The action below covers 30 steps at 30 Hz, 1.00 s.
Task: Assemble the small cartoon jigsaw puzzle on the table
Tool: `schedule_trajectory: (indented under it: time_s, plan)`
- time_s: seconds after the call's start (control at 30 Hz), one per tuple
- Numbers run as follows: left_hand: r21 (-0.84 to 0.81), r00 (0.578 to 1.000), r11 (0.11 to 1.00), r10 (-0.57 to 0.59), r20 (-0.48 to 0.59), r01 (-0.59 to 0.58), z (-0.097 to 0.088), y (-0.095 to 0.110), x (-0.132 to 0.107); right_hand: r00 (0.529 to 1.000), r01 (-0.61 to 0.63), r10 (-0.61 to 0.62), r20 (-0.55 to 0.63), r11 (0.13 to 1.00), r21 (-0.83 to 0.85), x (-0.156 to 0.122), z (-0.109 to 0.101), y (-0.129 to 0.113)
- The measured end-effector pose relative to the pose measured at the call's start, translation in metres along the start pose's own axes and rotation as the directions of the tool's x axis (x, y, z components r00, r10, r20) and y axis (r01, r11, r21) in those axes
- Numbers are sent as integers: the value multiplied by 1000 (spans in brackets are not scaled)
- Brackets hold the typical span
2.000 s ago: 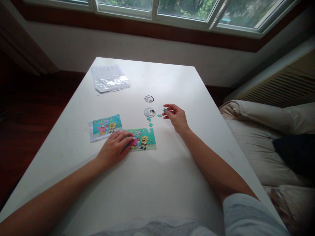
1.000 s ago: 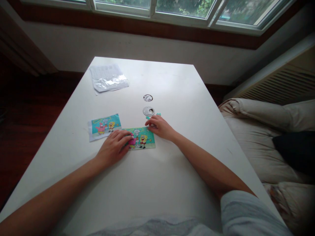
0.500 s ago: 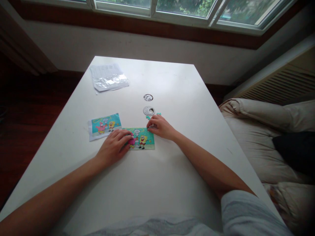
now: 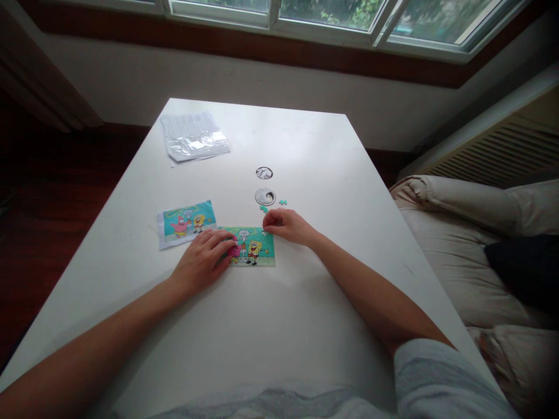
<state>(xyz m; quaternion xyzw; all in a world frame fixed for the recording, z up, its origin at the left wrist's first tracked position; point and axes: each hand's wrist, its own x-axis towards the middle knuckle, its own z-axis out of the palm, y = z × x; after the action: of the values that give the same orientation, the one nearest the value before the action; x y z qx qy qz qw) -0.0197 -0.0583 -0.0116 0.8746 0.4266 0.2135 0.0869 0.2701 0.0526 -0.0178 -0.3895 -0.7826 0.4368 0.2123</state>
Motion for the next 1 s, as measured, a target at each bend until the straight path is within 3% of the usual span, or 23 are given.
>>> schedule_trajectory:
  time_s: [0.3,0.57,1.0]
  plan:
    - [-5,1000,1000,1,-4,-1,1,-1,0,985,124,-159,-69,924,-362,-1,4,-12]
    - [-4,1000,1000,1,-7,-1,1,-1,0,983,158,-181,-19,902,-402,-3,3,-13]
    - [-12,1000,1000,-12,-1,12,-1,2,1,985,103,-158,-71,865,-491,-6,7,-18]
